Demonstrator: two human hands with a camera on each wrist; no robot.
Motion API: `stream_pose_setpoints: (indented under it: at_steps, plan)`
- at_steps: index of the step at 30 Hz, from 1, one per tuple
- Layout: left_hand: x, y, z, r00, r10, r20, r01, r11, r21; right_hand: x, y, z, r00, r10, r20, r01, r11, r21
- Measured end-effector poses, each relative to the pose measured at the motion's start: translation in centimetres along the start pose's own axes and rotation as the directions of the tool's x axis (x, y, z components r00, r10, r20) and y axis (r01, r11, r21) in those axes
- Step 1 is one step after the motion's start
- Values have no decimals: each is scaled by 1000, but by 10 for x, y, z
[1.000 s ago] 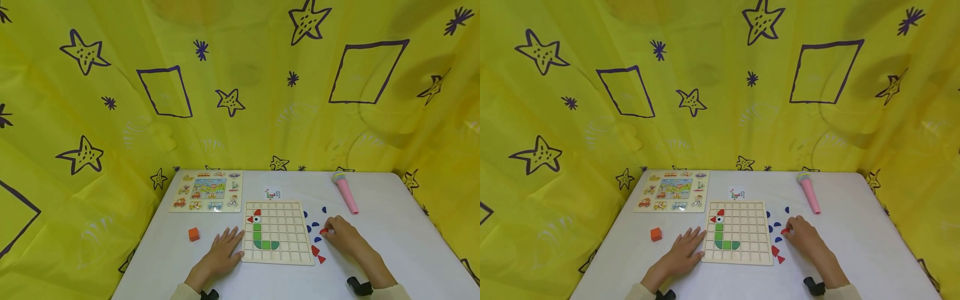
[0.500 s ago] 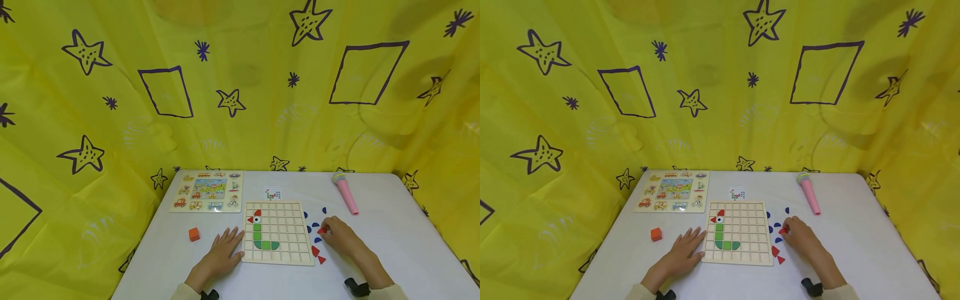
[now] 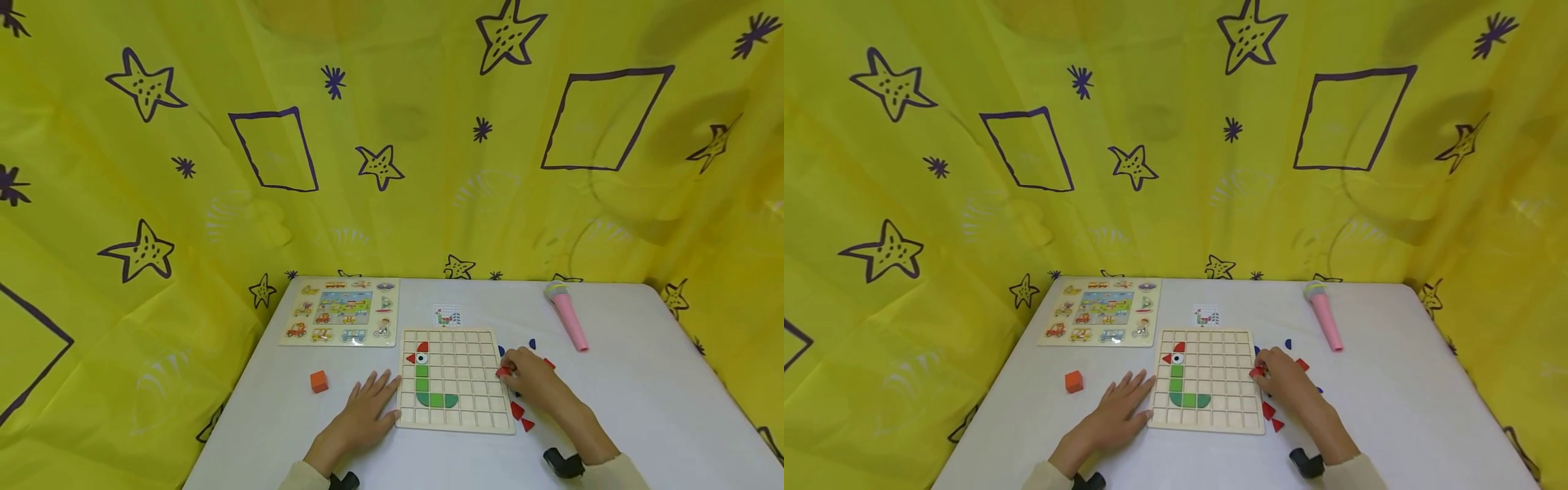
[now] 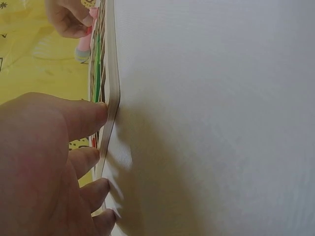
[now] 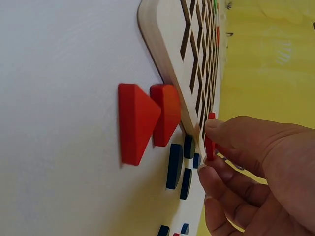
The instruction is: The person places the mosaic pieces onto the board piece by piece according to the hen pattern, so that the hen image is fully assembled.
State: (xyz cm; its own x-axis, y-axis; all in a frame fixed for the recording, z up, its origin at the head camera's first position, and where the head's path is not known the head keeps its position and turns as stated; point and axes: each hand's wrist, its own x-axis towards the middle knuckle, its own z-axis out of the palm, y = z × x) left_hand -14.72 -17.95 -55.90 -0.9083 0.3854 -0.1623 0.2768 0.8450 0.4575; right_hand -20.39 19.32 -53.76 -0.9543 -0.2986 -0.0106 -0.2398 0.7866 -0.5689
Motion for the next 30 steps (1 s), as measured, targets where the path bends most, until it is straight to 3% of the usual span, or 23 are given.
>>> stream_pose_setpoints:
  at_steps: [9,18,23,30]
  plan:
    - [0,2,-1,1000,-7,7,7,1000,0,-11,10,-11,999,44,19,-43,997,-66]
    - [-1,4,-2,1000,-8,-1,8,1000,-9,-22,37,-11,997,47,-59,-54,990,-130]
    - [1,2,0,1000,-15,3,15,1000,-1,-22,36,-6,988,115,-107,-129,982,-135]
    - [1,1,0,1000,-3,-2,3,1000,2,-18,27,-3,985,150,-84,-160,980,-121]
